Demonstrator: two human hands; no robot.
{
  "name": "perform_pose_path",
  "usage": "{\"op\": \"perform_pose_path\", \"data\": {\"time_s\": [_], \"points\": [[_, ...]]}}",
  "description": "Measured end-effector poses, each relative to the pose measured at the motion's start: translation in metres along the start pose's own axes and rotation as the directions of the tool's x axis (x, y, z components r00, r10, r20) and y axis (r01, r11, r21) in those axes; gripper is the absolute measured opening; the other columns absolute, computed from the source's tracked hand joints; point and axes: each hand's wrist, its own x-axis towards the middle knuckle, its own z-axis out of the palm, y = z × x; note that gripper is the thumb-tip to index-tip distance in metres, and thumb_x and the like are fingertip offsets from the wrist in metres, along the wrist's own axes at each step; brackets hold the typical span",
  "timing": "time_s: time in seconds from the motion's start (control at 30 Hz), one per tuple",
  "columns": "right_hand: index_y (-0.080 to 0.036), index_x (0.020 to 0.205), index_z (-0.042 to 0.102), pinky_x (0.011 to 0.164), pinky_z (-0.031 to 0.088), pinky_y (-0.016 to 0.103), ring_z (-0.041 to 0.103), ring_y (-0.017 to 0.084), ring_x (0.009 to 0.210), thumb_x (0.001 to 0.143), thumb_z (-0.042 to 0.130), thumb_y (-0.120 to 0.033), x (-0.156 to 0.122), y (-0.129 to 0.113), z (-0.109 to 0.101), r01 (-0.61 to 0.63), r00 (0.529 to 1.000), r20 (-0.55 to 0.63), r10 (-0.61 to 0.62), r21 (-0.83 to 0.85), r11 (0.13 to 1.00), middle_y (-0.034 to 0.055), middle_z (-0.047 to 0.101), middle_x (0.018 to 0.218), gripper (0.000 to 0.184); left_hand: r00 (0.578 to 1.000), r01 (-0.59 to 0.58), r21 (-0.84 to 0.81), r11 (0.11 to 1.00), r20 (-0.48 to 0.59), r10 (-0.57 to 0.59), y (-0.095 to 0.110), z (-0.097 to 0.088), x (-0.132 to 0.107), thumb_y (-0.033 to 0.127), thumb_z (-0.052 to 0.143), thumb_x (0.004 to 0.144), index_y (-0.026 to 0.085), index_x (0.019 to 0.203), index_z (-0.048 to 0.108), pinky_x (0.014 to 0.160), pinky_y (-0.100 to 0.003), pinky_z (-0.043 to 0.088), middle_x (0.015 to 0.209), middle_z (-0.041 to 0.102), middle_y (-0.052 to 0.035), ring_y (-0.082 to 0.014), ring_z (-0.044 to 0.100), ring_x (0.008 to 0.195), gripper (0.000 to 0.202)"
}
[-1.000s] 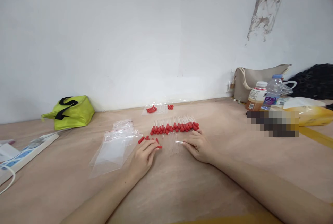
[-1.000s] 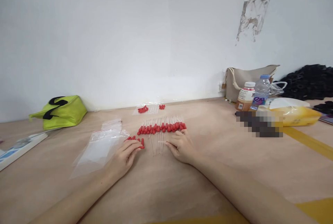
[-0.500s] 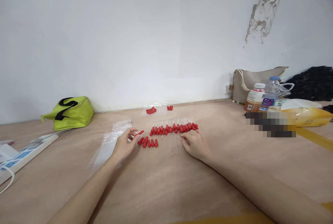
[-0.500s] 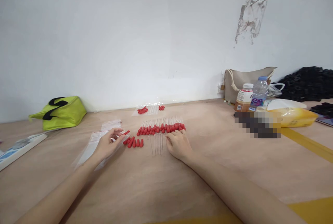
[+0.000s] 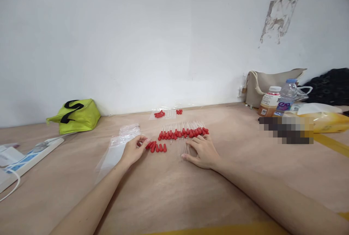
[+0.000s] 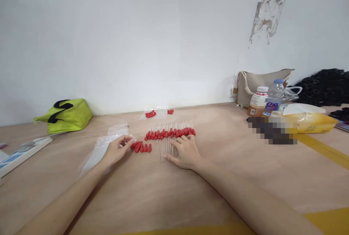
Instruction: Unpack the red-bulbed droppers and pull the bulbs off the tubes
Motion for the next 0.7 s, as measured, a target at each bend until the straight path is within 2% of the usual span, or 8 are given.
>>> {"op": "perform_pose_path", "data": {"time_s": [0.13, 0.23, 0.33, 0.47, 0.57, 0.7], "points": [[-0.021, 0.097, 0.058, 0.080, 0.025, 0.035, 0.050, 0.017, 0.083, 0.082, 0.041, -0.050, 0.000, -0.001, 0.000, -0.034, 0.999, -0.016, 0.034, -0.008, 0.999, 0.0050, 0.063, 0.090, 0.037, 0.998, -0.007, 0.050, 0.999, -0.066, 0.011, 0.009, -0.004, 0.002, 0.047, 0.044, 0.075, 0.021, 0.083, 0.061, 0.063, -0.025, 0.040, 0.084, 0.065, -0.0001, -0.0160, 0.055, 0.071, 0.032], [-0.022, 0.094, 0.059, 0.080, 0.025, 0.034, 0.051, 0.016, 0.082, 0.088, 0.036, -0.038, 0.001, 0.002, 0.001, -0.090, 0.995, -0.038, 0.090, 0.000, 0.996, 0.0031, 0.064, 0.087, 0.029, 0.999, -0.024, 0.104, 0.994, 0.035, 0.020, 0.022, -0.002, 0.015, 0.046, 0.048, 0.072, 0.022, 0.077, 0.062, 0.064, -0.025, 0.040, 0.083, 0.065, -0.0003, -0.0167, 0.056, 0.072, 0.028], [-0.022, 0.091, 0.059, 0.078, 0.027, 0.033, 0.051, 0.016, 0.083, 0.090, 0.032, -0.029, 0.001, 0.006, 0.003, -0.122, 0.991, -0.044, 0.123, 0.017, 0.992, 0.0022, 0.065, 0.086, 0.028, 0.984, 0.073, 0.175, 0.982, 0.149, -0.100, 0.031, 0.007, 0.040, 0.047, 0.051, 0.069, 0.021, 0.067, 0.060, 0.058, -0.024, 0.039, 0.067, 0.064, -0.0003, -0.0171, 0.057, 0.064, 0.027], [-0.022, 0.094, 0.059, 0.077, 0.028, 0.032, 0.051, 0.016, 0.084, 0.090, 0.030, -0.025, 0.001, 0.009, 0.004, -0.135, 0.990, -0.035, 0.135, 0.016, 0.991, 0.0027, 0.065, 0.087, 0.029, 0.956, 0.204, 0.194, 0.960, 0.170, -0.238, 0.035, 0.025, 0.070, 0.049, 0.056, 0.063, 0.018, 0.056, 0.055, 0.047, -0.025, 0.036, 0.051, 0.058, -0.0016, -0.0177, 0.055, 0.053, 0.032], [-0.022, 0.095, 0.058, 0.077, 0.029, 0.032, 0.051, 0.016, 0.084, 0.090, 0.030, -0.025, 0.002, 0.009, 0.004, -0.155, 0.988, -0.009, 0.155, 0.029, 0.987, 0.0026, 0.065, 0.087, 0.029, 0.932, 0.259, 0.184, 0.948, 0.211, -0.295, 0.036, 0.034, 0.079, 0.046, 0.060, 0.061, 0.017, 0.049, 0.052, 0.045, -0.025, 0.037, 0.047, 0.056, -0.0028, -0.0177, 0.054, 0.050, 0.032], [-0.021, 0.102, 0.057, 0.079, 0.029, 0.033, 0.051, 0.017, 0.085, 0.090, 0.030, -0.026, 0.003, 0.009, 0.006, -0.149, 0.988, 0.042, 0.147, 0.039, 0.988, 0.0034, 0.064, 0.090, 0.030, 0.919, 0.283, 0.180, 0.942, 0.230, -0.320, 0.038, 0.038, 0.082, 0.040, 0.062, 0.060, 0.016, 0.047, 0.051, 0.045, -0.026, 0.038, 0.050, 0.057, -0.0038, -0.0178, 0.054, 0.050, 0.029]]}}
